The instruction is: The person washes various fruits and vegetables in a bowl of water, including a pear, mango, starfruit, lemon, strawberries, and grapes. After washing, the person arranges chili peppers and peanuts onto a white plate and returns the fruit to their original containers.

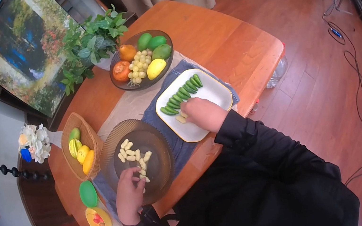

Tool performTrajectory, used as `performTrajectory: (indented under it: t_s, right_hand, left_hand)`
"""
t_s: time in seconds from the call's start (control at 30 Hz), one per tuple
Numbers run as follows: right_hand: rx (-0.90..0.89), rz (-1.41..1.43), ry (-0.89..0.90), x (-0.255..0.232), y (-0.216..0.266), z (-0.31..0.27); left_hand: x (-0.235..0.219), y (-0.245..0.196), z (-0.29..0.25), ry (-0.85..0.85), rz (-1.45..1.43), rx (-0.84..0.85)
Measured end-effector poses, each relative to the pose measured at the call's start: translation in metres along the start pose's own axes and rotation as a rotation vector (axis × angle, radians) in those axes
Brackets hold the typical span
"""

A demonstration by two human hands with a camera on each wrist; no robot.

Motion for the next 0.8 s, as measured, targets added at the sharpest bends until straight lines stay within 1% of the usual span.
performTrajectory:
  t_s: [0.13,0.2,0.27,0.33,0.37,0.43,0.5,0.53,0.57,0.63,0.67,0.73,0.77,0.8]
  right_hand:
    - [0.019,0.019,0.014,0.005,-0.004,0.002]
    - [0.021,0.017,0.021,0.005,-0.003,0.002]
    - [0.017,0.013,-0.052,-0.005,0.0,-0.002]
    - [0.023,0.048,-0.054,-0.012,0.0,-0.005]
    - [0.029,0.082,-0.058,-0.015,0.001,-0.006]
    - [0.026,0.066,-0.03,-0.024,0.009,-0.004]
    - [0.099,0.12,-0.058,-0.035,0.015,-0.003]
    - [0.069,0.168,-0.119,-0.038,0.017,-0.003]
    - [0.065,0.172,-0.113,-0.04,0.023,-0.002]
    - [0.027,0.273,-0.127,-0.051,0.042,-0.001]
    - [0.026,0.274,-0.122,-0.054,0.051,-0.002]
    - [-0.043,0.365,-0.054,-0.052,0.075,-0.005]
    - [-0.044,0.363,-0.053,-0.046,0.081,-0.007]
    - [-0.205,0.388,-0.032,-0.04,0.096,-0.012]
  left_hand:
    - [0.002,-0.007,0.0,0.01,0.014,0.031]
    - [0.006,-0.009,0.0,0.029,0.023,-0.006]
    - [0.01,-0.005,0.0,0.051,0.031,-0.045]
    - [0.016,-0.003,-0.002,0.029,0.057,0.058]
    - [0.018,-0.002,-0.003,0.026,0.056,0.037]
    - [0.023,-0.004,-0.002,0.086,-0.008,0.021]
    - [0.024,-0.005,-0.001,0.09,-0.045,-0.017]
    - [0.023,-0.005,0.0,0.077,-0.07,-0.028]
    - [0.022,-0.006,0.001,0.064,-0.095,-0.036]
    - [0.02,-0.01,0.001,0.033,-0.085,-0.023]
    - [0.015,-0.018,0.001,0.002,-0.11,-0.017]
    - [0.015,-0.027,-0.001,-0.027,-0.137,-0.014]
    - [0.012,-0.033,0.0,-0.088,-0.192,0.022]
    - [0.009,-0.04,0.001,-0.152,-0.248,0.062]
Point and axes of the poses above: each hand's wrist, its own z-axis towards the middle knuckle, its own x-axis out of the palm, y = z × x, the point moved 7 cm from there along z, towards the middle knuckle, and after that the axes turned 12 degrees about -y, right-handed, at the moved point
